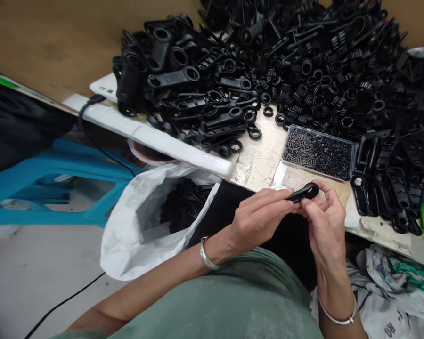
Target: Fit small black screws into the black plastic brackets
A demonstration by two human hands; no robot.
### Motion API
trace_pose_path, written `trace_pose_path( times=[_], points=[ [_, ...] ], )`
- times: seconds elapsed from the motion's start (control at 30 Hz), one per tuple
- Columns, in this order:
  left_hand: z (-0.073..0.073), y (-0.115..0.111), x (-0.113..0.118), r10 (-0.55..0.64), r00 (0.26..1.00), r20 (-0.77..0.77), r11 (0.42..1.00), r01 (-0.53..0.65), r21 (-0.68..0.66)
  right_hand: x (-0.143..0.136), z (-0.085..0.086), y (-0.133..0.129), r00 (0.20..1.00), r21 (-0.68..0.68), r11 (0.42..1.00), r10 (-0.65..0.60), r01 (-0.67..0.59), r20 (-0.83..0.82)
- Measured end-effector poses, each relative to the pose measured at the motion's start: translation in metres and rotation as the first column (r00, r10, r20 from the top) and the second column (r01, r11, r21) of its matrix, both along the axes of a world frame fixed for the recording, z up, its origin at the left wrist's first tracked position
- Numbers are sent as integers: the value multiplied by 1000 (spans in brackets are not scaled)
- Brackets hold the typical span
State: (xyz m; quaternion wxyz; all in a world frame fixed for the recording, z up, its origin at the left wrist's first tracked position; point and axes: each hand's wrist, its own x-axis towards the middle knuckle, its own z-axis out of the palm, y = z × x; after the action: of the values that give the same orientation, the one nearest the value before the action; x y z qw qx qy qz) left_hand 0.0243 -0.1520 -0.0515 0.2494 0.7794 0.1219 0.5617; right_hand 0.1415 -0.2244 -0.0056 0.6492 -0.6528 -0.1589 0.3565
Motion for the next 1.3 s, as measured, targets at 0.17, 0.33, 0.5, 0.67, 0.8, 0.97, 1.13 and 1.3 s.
trace_pose_path(
  times=[0.17,0.33,0.5,0.67,0.8,0.97,1.13,1.3],
  points=[
    [1,0,3,-13,1000,-4,996,13,-88,6,-3,-8,995,3,996,93,-93,-43],
    [3,-2,4,-19,1000,-24,996,17,-88,7,-6,-10,997,7,998,65,-64,-45],
    [6,-2,1,-39,999,-17,996,38,-80,4,-5,-4,1000,-6,1000,24,-24,-4],
    [3,0,0,-35,999,-20,992,32,-124,-3,-6,0,1000,41,999,21,-21,-13],
    [3,0,0,-137,990,-23,983,133,-131,4,-8,-10,995,3,998,62,-63,72],
    [9,4,-7,-292,956,-30,952,287,-109,48,19,-32,939,-178,977,167,-116,301],
    [4,16,-12,-101,993,-62,991,95,-89,128,75,-61,862,-320,937,43,141,506],
    [-2,33,-17,75,992,-104,997,-76,-2,238,78,-89,607,-503,844,304,186,734]
  ],
)
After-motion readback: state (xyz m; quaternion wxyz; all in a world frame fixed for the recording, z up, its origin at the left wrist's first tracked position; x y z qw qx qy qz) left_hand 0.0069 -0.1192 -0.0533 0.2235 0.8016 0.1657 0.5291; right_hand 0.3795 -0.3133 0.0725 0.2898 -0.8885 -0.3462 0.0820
